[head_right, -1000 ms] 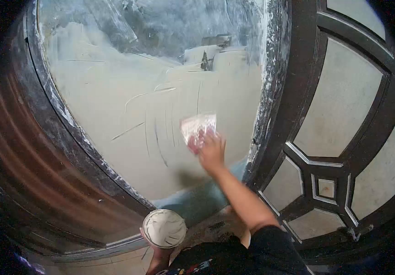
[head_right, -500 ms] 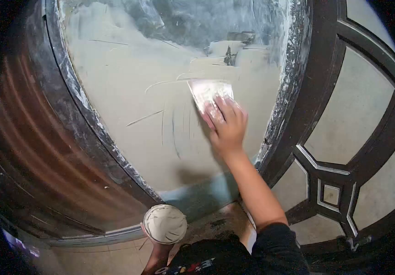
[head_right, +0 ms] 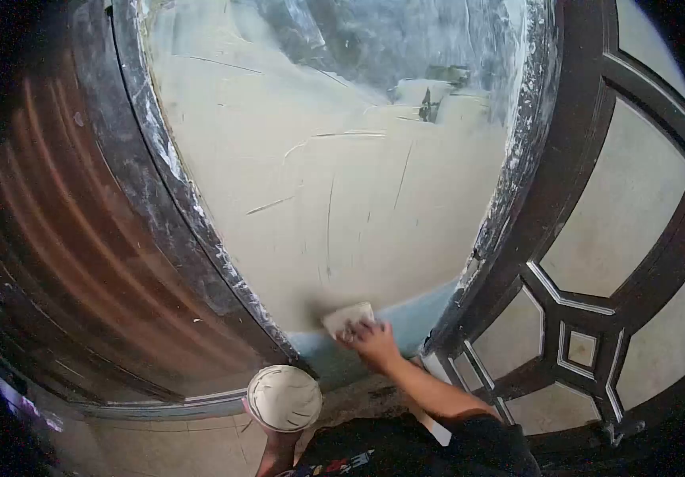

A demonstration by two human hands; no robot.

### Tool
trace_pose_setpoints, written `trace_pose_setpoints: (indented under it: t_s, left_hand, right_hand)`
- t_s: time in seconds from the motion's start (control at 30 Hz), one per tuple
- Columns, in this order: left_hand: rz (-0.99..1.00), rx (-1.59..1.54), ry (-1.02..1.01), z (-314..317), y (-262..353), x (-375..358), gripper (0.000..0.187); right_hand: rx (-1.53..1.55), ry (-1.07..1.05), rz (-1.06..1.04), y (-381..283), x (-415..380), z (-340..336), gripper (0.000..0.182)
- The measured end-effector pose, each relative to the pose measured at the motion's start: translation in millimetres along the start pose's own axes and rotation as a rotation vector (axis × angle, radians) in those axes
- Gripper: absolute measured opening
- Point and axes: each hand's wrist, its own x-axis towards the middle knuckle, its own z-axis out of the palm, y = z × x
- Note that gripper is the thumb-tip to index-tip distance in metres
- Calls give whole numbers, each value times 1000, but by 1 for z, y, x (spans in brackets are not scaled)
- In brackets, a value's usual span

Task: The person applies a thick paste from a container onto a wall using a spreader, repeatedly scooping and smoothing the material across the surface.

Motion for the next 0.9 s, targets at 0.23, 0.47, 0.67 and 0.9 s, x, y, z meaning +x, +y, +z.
trace_pose_setpoints:
  t_s: [0.23,0.47,0.67,0.9]
  left_hand:
    - [140,376,-37,-25,-15,9,96]
    - [53,-94,1,8,-15,2,89]
    - [124,-104,0,12,-20,-15,84]
    - [238,138,-52,35,-39,-22,78]
  right_hand:
    - [80,699,73,46,200,-189,33]
    - [-73,422,-156,-14,170,-78,37]
    - [42,212,-261,-22,38,12,38]
    - [141,445,-220,37,129,-122,40]
